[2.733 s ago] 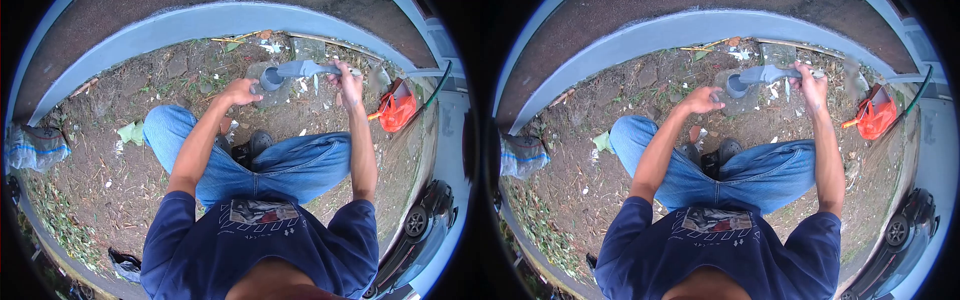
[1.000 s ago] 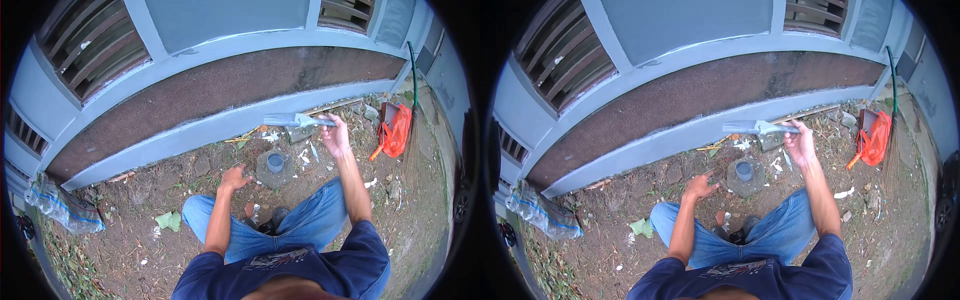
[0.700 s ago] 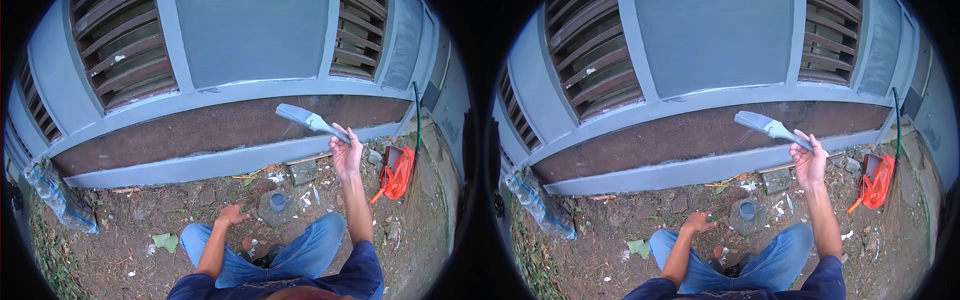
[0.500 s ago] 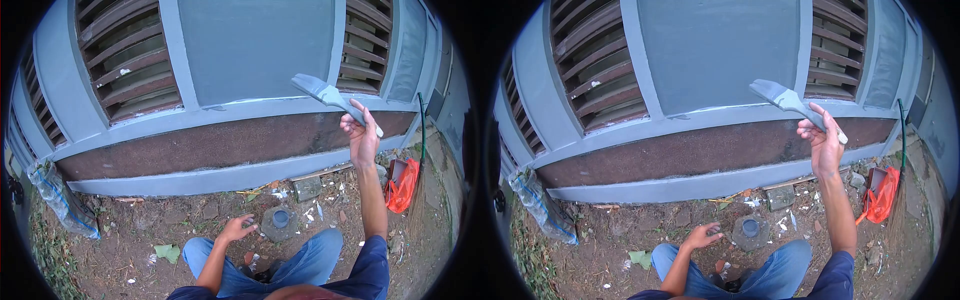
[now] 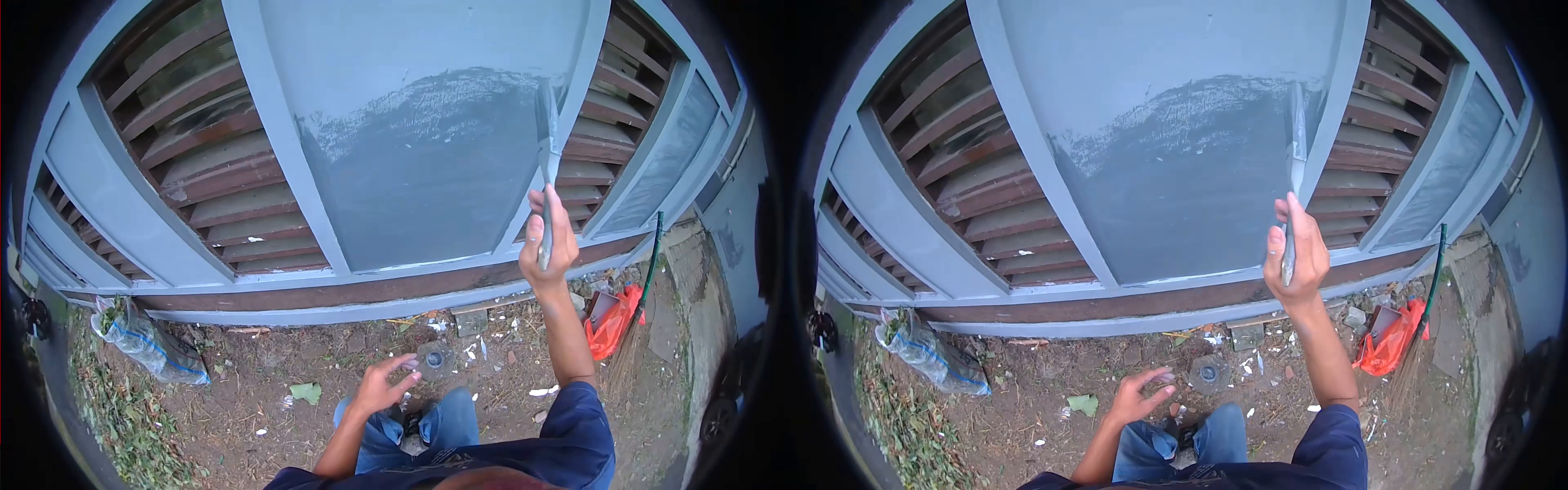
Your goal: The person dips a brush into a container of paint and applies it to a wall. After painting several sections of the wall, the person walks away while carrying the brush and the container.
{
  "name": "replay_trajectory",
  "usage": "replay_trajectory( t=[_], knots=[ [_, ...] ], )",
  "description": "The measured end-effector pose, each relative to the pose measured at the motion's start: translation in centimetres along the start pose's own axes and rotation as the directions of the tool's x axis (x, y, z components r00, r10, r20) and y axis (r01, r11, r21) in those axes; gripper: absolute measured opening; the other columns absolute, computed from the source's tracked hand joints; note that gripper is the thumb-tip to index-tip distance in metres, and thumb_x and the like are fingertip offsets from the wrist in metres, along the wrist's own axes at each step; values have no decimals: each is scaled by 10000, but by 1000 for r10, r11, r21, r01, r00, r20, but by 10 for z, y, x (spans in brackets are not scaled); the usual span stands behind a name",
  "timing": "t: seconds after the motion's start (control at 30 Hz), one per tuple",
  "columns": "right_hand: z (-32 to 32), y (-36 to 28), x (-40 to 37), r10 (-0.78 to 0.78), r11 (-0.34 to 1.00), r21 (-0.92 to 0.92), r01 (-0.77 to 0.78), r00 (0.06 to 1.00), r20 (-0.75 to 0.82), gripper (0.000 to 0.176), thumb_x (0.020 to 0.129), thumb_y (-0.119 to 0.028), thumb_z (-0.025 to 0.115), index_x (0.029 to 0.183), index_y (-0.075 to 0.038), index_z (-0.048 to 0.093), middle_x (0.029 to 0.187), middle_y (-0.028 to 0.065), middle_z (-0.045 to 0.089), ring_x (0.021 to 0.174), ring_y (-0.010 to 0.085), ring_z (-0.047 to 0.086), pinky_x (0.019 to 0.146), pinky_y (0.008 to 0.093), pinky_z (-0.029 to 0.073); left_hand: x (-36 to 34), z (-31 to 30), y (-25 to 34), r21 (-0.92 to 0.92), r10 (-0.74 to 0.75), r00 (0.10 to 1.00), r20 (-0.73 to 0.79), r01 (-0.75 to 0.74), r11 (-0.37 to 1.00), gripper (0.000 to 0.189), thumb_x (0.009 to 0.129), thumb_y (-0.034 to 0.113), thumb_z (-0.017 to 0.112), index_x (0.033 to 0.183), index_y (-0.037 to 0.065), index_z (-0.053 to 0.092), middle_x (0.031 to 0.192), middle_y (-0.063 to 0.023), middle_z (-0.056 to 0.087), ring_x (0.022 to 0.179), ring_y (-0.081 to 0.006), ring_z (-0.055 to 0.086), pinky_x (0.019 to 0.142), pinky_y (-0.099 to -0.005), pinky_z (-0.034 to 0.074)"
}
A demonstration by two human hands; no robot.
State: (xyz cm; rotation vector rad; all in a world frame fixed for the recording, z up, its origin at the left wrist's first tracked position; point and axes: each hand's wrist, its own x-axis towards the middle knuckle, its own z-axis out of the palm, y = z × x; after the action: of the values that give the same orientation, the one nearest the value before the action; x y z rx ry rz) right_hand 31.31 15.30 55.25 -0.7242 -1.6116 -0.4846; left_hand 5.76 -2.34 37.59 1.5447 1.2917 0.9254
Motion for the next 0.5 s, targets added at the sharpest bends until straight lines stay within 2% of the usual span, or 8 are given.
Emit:
replay_trajectory(
  t=[0.07, 0.13, 0.23, 0.27, 0.33, 0.4, 0.47, 0.5],
  knots=[
    [25, -5, 25, 34, 998, 56, -36, 999, 42, 351, 851, -10, 588, 1178, 107, 540, 1013, 233, 647, 867, 335, 655, 765, 381, 534, -9, -21, 58, 36, 132, 991, -23, -131, 991, 386, 805, 155, 735, 1153, 25, 633, 1005, -129, 701, 946, -221, 677, 845, -338, 510],
    [59, -18, 31, 97, 984, 140, -109, 991, 91, 360, 835, -13, 606, 1174, 91, 546, 1038, 232, 640, 897, 359, 643, 796, 393, 524, -18, -39, 95, 17, 108, 994, -12, -107, 994, 377, 805, 156, 735, 1145, 24, 638, 995, -128, 703, 938, -219, 678, 839, -340, 510],
    [101, -63, 33, 187, 955, 215, -203, 978, 96, 308, 849, -53, 605, 1136, 54, 578, 1068, 249, 639, 959, 388, 643, 829, 407, 519, -30, -62, 117, 20, -8, 998, 65, 7, 1000, 401, 813, 175, 734, 1173, 35, 626, 1010, -124, 702, 941, -211, 675, 853, -337, 508],
    [107, -72, 35, 189, 958, 204, -202, 978, 82, 308, 849, -53, 605, 1136, 54, 578, 1068, 249, 639, 959, 388, 643, 829, 407, 519, -32, -70, 117, 28, 2, 997, 77, -4, 1000, 401, 813, 175, 734, 1173, 35, 626, 1010, -124, 702, 941, -211, 675, 853, -337, 508],
    [117, -89, 33, 190, 933, 296, -202, 979, 69, 292, 862, -69, 594, 1129, 49, 578, 1081, 248, 641, 964, 397, 649, 835, 418, 523, -32, -82, 112, -9, 74, 991, 116, -73, 997, 412, 808, 210, 740, 1160, 27, 630, 996, -148, 698, 936, -250, 682, 829, -355, 520],
    [113, -100, 23, 271, 910, 305, -281, 960, 74, 255, 893, -81, 554, 1116, 42, 572, 1079, 247, 646, 957, 379, 661, 826, 399, 534, -40, -98, 107, -10, 46, 987, 154, -45, 999, 424, 810, 217, 743, 1166, 20, 624, 1003, -151, 698, 939, -244, 682, 844, -351, 517],
    [116, -99, 26, 428, 760, 503, -412, 899, 92, 234, 937, -105, 502, 1118, 33, 557, 1061, 239, 655, 944, 344, 672, 808, 374, 545, -29, -103, 88, -59, 30, 982, 189, -19, 998, 446, 814, 231, 739, 1187, 22, 614, 1011, -151, 697, 944, -244, 681, 859, -350, 513],
    [118, -99, 24, 466, 687, 568, -453, 875, 133, 226, 973, -142, 465, 1113, 25, 525, 1037, 227, 663, 935, 299, 677, 785, 357, 551, -26, -110, 88, 33, 38, 975, 220, -47, 998, 458, 821, 252, 732, 1199, 24, 609, 1030, -148, 694, 960, -238, 676, 861, -351, 513]
  ],
)
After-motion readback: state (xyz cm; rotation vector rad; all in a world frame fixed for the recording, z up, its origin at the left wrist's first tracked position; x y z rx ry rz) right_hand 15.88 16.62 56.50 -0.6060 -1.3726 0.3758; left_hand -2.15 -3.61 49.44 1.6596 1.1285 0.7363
